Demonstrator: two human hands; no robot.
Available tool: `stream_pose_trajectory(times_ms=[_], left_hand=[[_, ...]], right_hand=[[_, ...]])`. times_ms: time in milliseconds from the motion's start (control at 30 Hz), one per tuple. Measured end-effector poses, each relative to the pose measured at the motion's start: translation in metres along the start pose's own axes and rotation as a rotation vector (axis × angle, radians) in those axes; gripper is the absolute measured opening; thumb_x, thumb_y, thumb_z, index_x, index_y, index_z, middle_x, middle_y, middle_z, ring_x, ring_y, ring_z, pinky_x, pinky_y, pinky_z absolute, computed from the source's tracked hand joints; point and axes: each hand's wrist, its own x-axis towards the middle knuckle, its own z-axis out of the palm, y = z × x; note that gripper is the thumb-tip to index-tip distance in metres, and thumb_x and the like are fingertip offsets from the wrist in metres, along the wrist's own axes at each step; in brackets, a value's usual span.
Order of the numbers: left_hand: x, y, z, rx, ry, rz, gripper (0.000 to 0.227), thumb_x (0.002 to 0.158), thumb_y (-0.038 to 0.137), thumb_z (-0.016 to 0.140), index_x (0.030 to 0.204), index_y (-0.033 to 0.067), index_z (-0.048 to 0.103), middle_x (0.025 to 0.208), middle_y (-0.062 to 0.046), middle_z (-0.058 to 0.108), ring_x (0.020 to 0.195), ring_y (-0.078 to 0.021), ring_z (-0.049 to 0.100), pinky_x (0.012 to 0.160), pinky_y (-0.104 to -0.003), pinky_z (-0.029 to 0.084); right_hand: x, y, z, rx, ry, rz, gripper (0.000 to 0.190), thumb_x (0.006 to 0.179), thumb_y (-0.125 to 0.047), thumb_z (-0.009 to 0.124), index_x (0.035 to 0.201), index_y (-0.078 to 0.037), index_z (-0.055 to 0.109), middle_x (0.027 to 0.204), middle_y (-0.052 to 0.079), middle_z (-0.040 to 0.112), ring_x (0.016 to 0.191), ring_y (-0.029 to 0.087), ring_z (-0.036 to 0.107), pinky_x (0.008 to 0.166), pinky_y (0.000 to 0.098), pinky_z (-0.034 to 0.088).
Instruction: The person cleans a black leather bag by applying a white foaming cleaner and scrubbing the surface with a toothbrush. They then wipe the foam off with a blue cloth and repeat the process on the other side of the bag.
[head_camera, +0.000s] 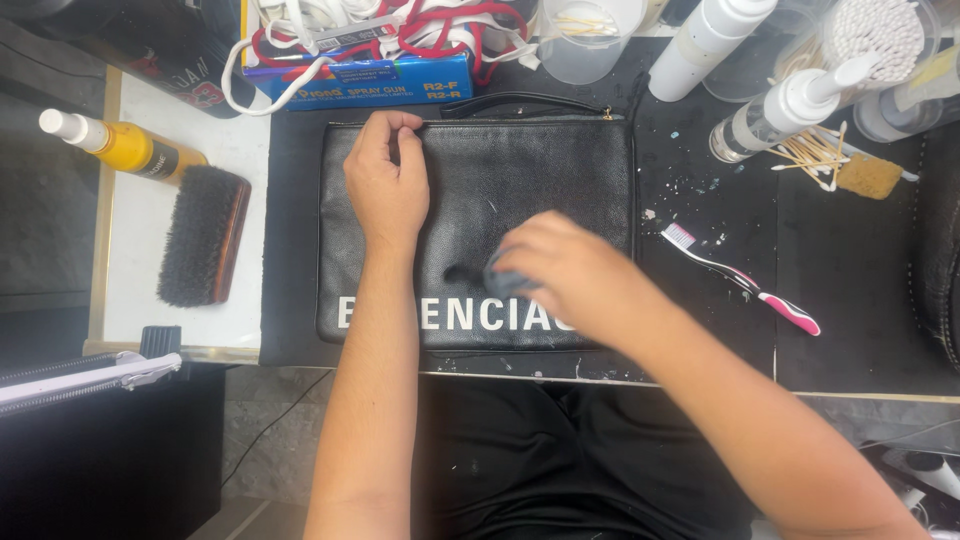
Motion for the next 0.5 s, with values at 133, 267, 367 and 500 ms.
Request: stream_pose_trajectory(times_ms=[133, 267, 367, 500], left_hand=[[0.0, 0.0, 0.0, -0.012, -0.004, 0.013, 0.01, 0.097, 0.009, 0.06, 0.098, 0.0054, 0.07, 0.094, -0.008, 0.075, 0.088, -0.0236, 0.074, 0.079, -0.035, 0.055], [0.0, 0.0, -0.001, -0.022, -0.015, 0.009, 0.01, 0.097, 0.008, 0.06, 0.099, 0.0047, 0.07, 0.094, -0.008, 0.075, 0.087, -0.0224, 0.074, 0.08, -0.034, 0.055], [0.0, 0.0, 0.0, -0.017, -0.025, -0.009, 0.01, 0.097, 0.009, 0.061, 0.098, 0.0052, 0.071, 0.093, -0.008, 0.075, 0.085, -0.0216, 0.074, 0.077, -0.034, 0.055], [0.0, 0.001, -0.001, -0.027, -0.027, -0.003, 0.01, 0.097, 0.009, 0.061, 0.098, 0.0052, 0.07, 0.094, -0.008, 0.075, 0.086, -0.0208, 0.074, 0.079, -0.033, 0.055]], right_hand=[[-0.015, -0.016, 0.014, 0.121, -0.103, -0.059, 0.032, 0.072, -0.017, 0.083, 0.1, -0.007, 0.071, 0.112, 0.007, 0.067, 0.114, 0.029, 0.062, 0.093, 0.0401, 0.053], [-0.037, -0.018, -0.008, 0.155, -0.189, -0.112, 0.03, 0.071, -0.016, 0.082, 0.097, -0.008, 0.071, 0.114, 0.006, 0.067, 0.115, 0.027, 0.062, 0.093, 0.0397, 0.053], [-0.059, -0.005, -0.039, 0.168, -0.29, -0.03, 0.03, 0.064, -0.015, 0.083, 0.091, -0.009, 0.073, 0.109, 0.004, 0.069, 0.112, 0.026, 0.063, 0.089, 0.0387, 0.053], [-0.081, 0.014, -0.062, 0.103, -0.235, 0.063, 0.022, 0.065, -0.009, 0.08, 0.086, -0.009, 0.074, 0.106, 0.002, 0.07, 0.11, 0.024, 0.065, 0.087, 0.0355, 0.055]])
